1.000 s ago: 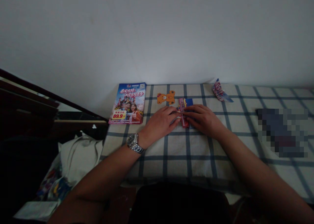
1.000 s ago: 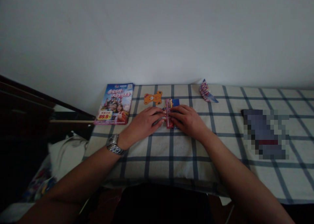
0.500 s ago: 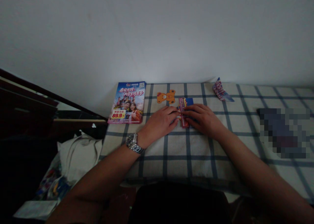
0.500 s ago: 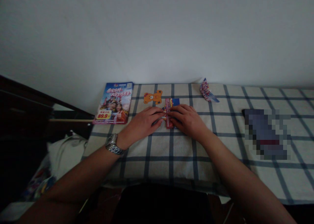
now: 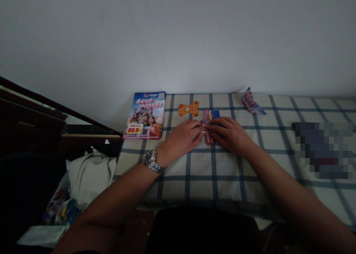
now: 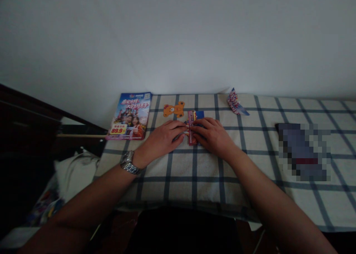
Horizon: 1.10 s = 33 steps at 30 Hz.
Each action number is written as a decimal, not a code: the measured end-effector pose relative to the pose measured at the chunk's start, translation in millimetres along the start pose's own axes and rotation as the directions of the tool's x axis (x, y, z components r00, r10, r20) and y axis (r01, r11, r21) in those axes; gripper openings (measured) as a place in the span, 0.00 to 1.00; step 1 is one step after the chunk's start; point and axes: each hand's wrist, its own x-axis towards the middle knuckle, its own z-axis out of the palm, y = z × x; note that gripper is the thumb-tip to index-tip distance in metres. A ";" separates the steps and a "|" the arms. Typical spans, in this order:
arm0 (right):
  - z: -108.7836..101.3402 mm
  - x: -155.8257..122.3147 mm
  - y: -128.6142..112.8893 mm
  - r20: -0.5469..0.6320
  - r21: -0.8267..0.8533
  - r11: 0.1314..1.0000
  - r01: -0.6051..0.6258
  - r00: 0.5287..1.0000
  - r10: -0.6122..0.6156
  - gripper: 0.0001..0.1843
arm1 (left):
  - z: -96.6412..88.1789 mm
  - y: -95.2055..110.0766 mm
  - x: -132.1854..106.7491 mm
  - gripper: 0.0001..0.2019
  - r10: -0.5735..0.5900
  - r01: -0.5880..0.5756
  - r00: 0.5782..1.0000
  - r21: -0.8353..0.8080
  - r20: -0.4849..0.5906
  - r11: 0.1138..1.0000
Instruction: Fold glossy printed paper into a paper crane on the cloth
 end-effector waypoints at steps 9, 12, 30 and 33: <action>-1.1 0.0 -0.1 0.006 -0.013 1.000 0.001 1.000 -0.001 0.16 | 0.3 0.8 0.2 0.16 0.001 -0.002 1.000 0.040 0.026 0.999; -1.0 -0.2 0.3 0.006 -0.007 1.000 0.003 1.000 -0.003 0.16 | -0.4 1.7 0.5 0.15 -0.002 0.000 0.999 0.060 0.032 0.998; -1.0 0.5 3.6 -0.009 0.019 1.000 0.011 1.000 -0.011 0.16 | -1.8 8.6 3.5 0.14 -0.006 0.000 0.999 0.124 0.046 0.992; 0.1 0.4 5.6 -0.008 0.029 0.999 0.015 1.000 -0.015 0.16 | -1.7 8.3 3.2 0.14 -0.001 -0.005 0.999 0.132 0.046 0.991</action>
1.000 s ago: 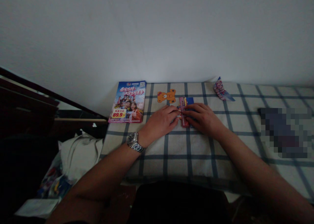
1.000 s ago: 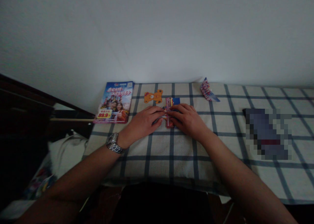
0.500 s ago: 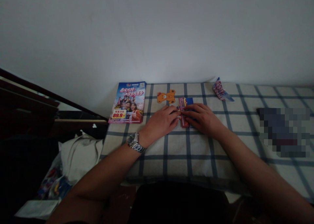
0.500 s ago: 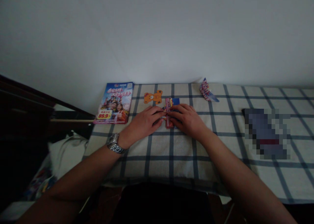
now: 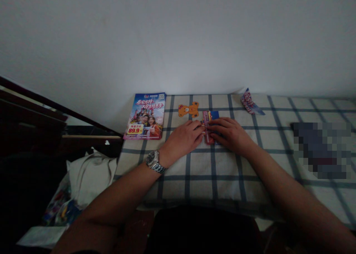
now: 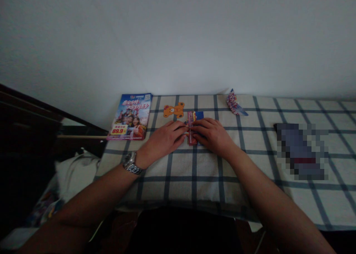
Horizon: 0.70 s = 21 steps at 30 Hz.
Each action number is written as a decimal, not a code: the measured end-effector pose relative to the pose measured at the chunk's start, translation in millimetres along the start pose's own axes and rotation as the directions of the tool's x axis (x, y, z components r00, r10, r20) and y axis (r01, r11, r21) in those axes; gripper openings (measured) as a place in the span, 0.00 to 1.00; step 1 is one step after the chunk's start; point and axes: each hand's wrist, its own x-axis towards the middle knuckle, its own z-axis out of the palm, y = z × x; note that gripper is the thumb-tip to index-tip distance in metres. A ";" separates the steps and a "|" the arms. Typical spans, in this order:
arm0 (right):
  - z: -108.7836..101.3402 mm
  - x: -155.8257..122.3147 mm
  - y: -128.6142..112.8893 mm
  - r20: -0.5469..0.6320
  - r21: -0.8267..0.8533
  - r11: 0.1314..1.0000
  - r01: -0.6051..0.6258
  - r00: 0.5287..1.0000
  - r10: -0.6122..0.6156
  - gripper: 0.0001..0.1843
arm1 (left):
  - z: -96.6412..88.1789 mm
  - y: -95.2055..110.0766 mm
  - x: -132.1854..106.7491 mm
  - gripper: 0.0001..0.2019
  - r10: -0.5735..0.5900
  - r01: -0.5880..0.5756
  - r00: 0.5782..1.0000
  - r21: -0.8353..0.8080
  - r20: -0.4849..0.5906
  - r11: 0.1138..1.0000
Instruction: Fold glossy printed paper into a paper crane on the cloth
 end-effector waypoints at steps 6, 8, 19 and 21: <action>2.0 -0.9 1.5 -0.011 0.007 1.000 0.007 1.000 -0.007 0.16 | 1.0 0.6 0.3 0.14 -0.001 0.001 1.000 0.033 -0.003 0.999; 2.1 -1.6 1.1 -0.007 0.005 1.000 -0.004 1.000 0.004 0.17 | 1.4 1.9 0.5 0.14 -0.003 0.003 1.000 0.055 -0.002 0.998; -5.0 -2.9 2.3 -0.021 0.014 1.000 0.006 1.000 -0.006 0.13 | 0.0 6.9 1.8 0.14 -0.013 0.011 1.000 0.080 0.029 0.997; -7.9 -2.8 -0.3 -0.030 0.009 1.000 0.012 0.999 -0.012 0.13 | -0.6 7.0 2.6 0.14 -0.024 0.021 0.999 0.068 0.047 0.997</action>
